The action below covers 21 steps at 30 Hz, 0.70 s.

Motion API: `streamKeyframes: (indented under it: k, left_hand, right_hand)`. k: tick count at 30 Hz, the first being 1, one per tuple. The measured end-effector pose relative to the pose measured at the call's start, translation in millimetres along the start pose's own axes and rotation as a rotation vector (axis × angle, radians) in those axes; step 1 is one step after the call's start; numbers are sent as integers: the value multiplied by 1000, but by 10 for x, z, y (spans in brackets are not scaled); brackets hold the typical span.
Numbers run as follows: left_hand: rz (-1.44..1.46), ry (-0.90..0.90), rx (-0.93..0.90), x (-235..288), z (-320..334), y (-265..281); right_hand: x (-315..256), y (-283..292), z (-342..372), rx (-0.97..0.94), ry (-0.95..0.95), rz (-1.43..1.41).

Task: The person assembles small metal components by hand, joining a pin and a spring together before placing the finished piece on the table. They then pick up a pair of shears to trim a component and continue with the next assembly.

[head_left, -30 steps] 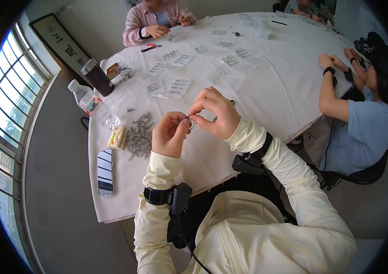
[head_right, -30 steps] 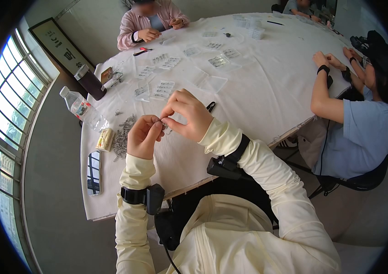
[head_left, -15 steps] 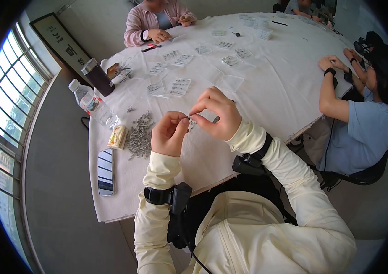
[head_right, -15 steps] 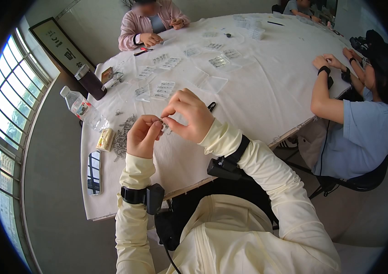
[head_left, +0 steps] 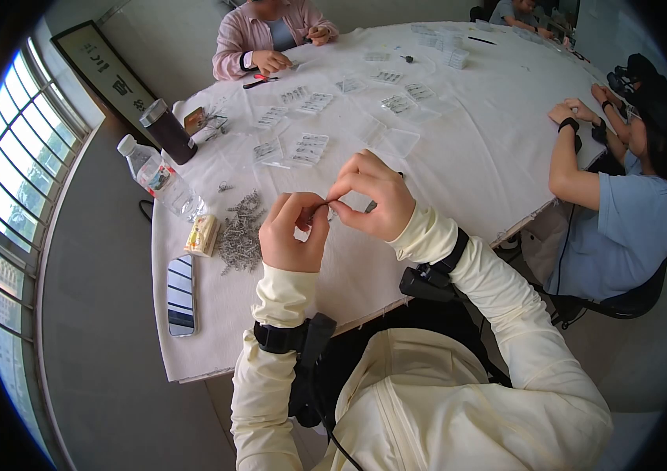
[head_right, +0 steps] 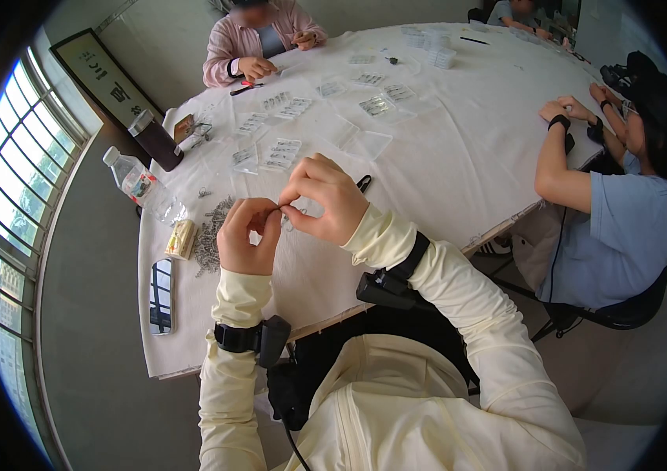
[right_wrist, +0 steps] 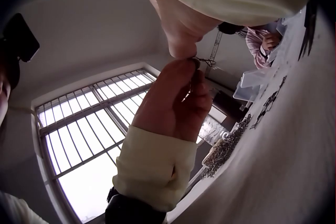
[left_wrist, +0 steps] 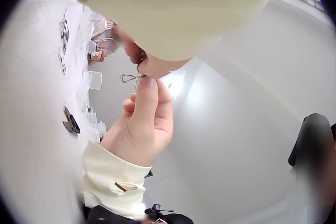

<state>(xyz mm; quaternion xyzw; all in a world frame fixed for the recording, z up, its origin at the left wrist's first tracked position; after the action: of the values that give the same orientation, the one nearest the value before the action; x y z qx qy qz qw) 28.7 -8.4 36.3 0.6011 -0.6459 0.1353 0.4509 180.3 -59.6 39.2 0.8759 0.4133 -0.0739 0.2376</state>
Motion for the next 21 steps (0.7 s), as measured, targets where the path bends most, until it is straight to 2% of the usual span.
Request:
streamKeyframes:
  k: [2,6,14,21]
  left_hand:
    - [-107,-93,39,53,-2,4]
    - [-89,-91,37,43,-2,10]
    - [-3,-9,-51,-12,9,24]
    - [-27,-38,-57,3,8,16]
  right_hand:
    - [3,1,4,-18,4,22]
    - [-16,23,-15,21,-23,-30]
    - [-2,27,-19,-18,-14,-26]
    - [6,24,-12,-28,-12,-20]
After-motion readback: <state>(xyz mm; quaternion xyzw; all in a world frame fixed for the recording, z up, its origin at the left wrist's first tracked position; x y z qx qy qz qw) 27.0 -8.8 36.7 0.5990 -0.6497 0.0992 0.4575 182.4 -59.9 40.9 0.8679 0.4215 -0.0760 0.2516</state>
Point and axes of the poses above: each hand's wrist, its own z-axis away from the middle knuckle, its own y-axis out of the back of the hand, x = y × z, the point moved 3 cm from there along -z, towards the middle knuckle, and after that the axes turned 5 degrees about y, right-handed, at the moved point
